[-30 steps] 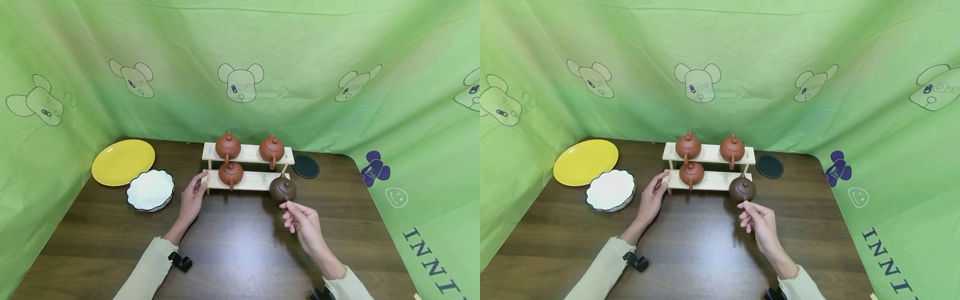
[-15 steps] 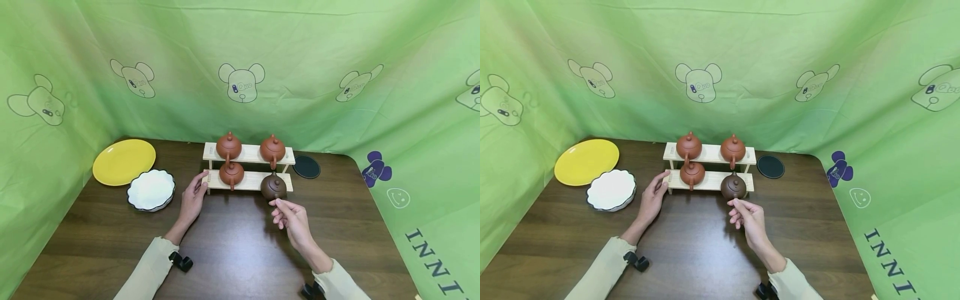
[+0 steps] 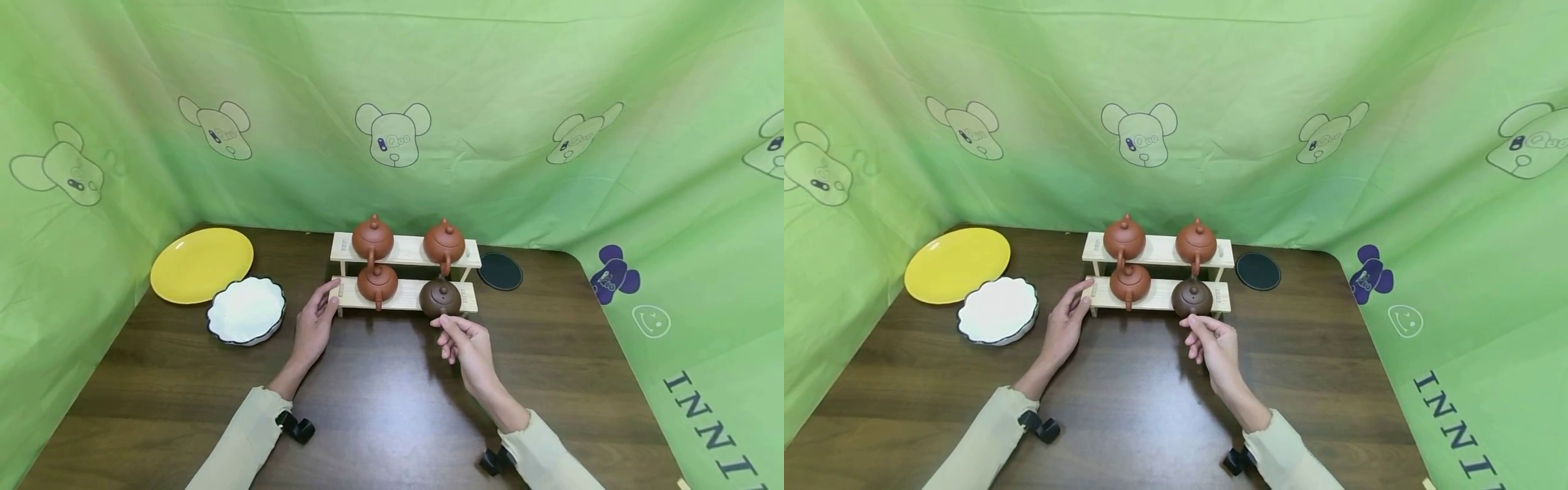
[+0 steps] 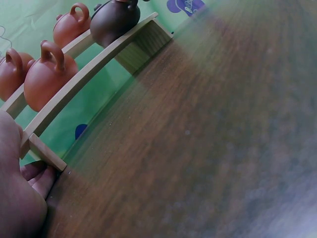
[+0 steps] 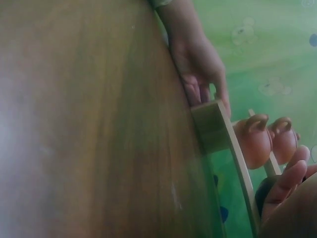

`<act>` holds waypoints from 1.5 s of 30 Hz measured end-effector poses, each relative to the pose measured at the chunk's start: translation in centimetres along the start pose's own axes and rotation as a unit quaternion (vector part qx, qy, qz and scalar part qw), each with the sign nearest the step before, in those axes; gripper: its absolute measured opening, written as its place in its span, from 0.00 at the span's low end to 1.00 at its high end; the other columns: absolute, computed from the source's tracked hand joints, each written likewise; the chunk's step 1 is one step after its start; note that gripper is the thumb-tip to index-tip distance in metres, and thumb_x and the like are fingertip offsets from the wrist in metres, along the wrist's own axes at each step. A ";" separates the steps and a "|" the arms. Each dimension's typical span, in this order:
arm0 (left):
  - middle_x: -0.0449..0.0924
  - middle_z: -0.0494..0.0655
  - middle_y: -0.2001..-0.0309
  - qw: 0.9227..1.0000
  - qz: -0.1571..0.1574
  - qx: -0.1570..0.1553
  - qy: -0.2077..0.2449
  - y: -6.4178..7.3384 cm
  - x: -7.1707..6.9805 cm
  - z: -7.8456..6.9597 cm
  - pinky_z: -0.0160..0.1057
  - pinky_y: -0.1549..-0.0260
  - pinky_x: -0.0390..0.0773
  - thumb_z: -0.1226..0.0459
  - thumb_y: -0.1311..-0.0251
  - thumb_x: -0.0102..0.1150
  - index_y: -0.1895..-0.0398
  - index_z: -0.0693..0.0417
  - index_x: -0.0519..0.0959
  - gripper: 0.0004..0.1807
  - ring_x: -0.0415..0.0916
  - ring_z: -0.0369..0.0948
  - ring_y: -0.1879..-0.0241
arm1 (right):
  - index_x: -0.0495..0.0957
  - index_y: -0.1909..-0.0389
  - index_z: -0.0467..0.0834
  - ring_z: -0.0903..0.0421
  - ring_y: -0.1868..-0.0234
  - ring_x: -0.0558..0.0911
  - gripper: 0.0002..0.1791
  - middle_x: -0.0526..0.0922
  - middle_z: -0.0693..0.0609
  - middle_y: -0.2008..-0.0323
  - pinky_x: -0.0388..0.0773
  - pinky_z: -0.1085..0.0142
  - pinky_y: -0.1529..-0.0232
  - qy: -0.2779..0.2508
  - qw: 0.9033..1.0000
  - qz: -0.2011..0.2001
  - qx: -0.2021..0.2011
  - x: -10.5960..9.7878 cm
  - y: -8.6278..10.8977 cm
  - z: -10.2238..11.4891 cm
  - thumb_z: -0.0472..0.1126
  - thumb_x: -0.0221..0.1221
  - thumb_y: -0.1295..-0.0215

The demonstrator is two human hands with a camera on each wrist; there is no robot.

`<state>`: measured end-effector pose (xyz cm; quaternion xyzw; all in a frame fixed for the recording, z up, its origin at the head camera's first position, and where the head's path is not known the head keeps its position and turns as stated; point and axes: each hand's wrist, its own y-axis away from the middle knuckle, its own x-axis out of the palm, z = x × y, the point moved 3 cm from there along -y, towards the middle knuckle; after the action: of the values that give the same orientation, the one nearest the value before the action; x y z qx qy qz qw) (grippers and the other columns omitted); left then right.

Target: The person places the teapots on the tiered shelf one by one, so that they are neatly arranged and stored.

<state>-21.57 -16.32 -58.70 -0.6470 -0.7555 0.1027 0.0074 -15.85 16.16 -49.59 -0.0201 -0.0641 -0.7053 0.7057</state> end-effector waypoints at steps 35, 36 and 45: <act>0.78 0.44 0.23 1.000 -0.003 0.014 -0.021 0.4 0.1 -1.2 0.41 0.31 0.79 0.57 0.16 0.60 0.25 0.32 0.81 0.21 0.79 0.44 0.28 | 0.86 0.55 0.27 0.63 0.84 0.71 0.17 0.76 0.55 0.80 0.65 0.74 0.84 0.005 1.000 0.017 -0.005 1.4 -3.7 0.1 0.40 0.60 0.16; 0.78 0.44 0.23 1.000 -0.002 0.012 -0.020 0.4 0.1 -1.2 0.42 0.31 0.79 0.57 0.16 0.60 0.25 0.32 0.81 0.21 0.79 0.44 0.28 | 0.86 0.55 0.27 0.63 0.84 0.71 0.17 0.76 0.55 0.80 0.65 0.74 0.83 0.005 1.000 0.018 -0.006 1.4 -3.8 0.2 0.41 0.60 0.16; 0.78 0.42 0.24 1.000 -0.003 0.004 -0.028 0.5 0.1 -1.6 0.40 0.32 0.78 0.57 0.16 0.60 0.26 0.32 0.81 0.21 0.79 0.43 0.29 | 0.86 0.54 0.27 0.64 0.83 0.73 0.16 0.77 0.55 0.79 0.67 0.74 0.83 -0.001 1.000 0.021 0.000 1.1 -3.8 0.3 0.39 0.62 0.17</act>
<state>-20.91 -15.89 -57.27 -0.6412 -0.7572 0.1239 -0.0105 -19.64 15.04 -49.44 -0.0223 -0.0648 -0.6906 0.7200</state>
